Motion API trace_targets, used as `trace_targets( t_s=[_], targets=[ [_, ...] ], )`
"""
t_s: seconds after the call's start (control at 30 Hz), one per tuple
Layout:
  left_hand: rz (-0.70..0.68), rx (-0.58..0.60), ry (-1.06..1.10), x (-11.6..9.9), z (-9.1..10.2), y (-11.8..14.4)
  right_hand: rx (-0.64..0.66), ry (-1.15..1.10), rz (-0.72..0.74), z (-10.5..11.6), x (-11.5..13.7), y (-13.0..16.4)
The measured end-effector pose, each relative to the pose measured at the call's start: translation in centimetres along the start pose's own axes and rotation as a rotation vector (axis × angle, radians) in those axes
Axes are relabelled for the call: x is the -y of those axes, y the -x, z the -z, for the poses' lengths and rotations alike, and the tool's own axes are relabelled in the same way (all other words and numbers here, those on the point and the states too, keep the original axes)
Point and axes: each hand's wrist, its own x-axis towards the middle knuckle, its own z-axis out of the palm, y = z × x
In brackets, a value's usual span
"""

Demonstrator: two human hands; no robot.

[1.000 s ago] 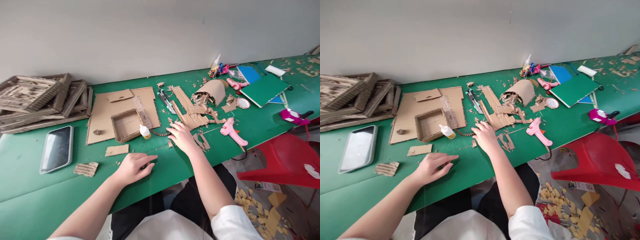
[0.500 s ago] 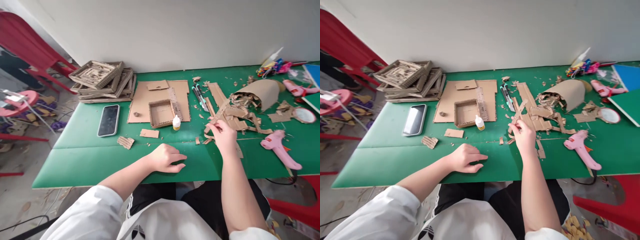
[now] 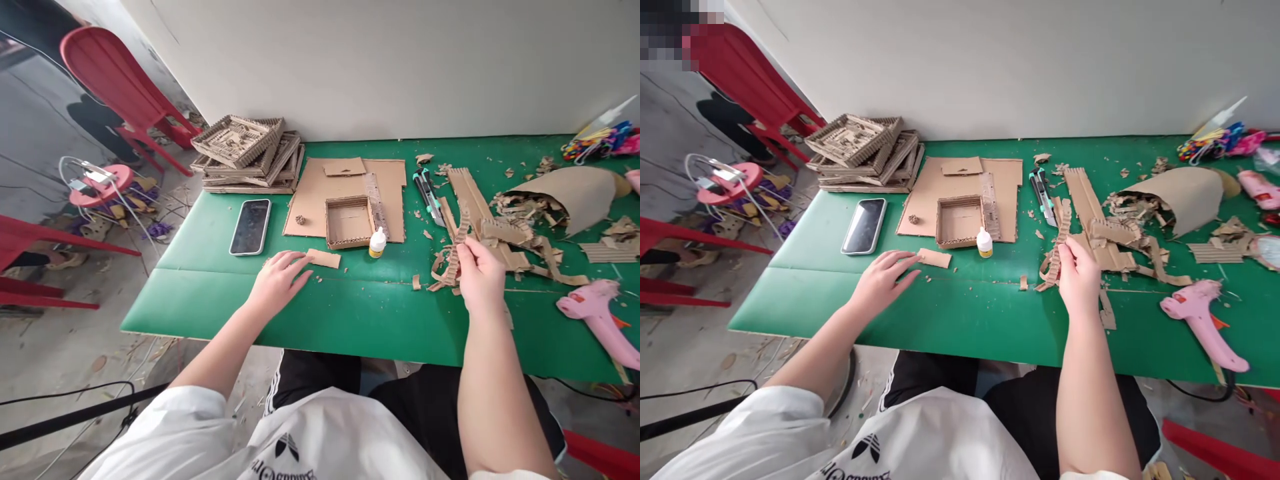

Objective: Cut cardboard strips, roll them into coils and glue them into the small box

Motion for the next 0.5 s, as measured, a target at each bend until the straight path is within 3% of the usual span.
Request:
trace_targets(
  t_s=[0.1, 0.23, 0.37, 0.5],
  targets=[
    [-0.092, 0.128, 0.006, 0.8, -0.8, -1.2, 0.003, -0.025, -0.021, 0.0, -0.2, -0.2],
    [-0.137, 0.187, -0.052, 0.9, -1.3, -2.9, -0.13, -0.239, -0.1, 1.3, -0.3, -1.1],
    [-0.187, 0.167, -0.059, 0.2, -1.0, -3.2, -0.311, -0.536, -0.138, 4.5, 0.4, -2.1],
    [-0.163, 0.12, 0.131, -2.2, -0.6, -3.1, -0.424, -0.574, -0.108, 8.4, 0.9, -2.3]
  ],
)
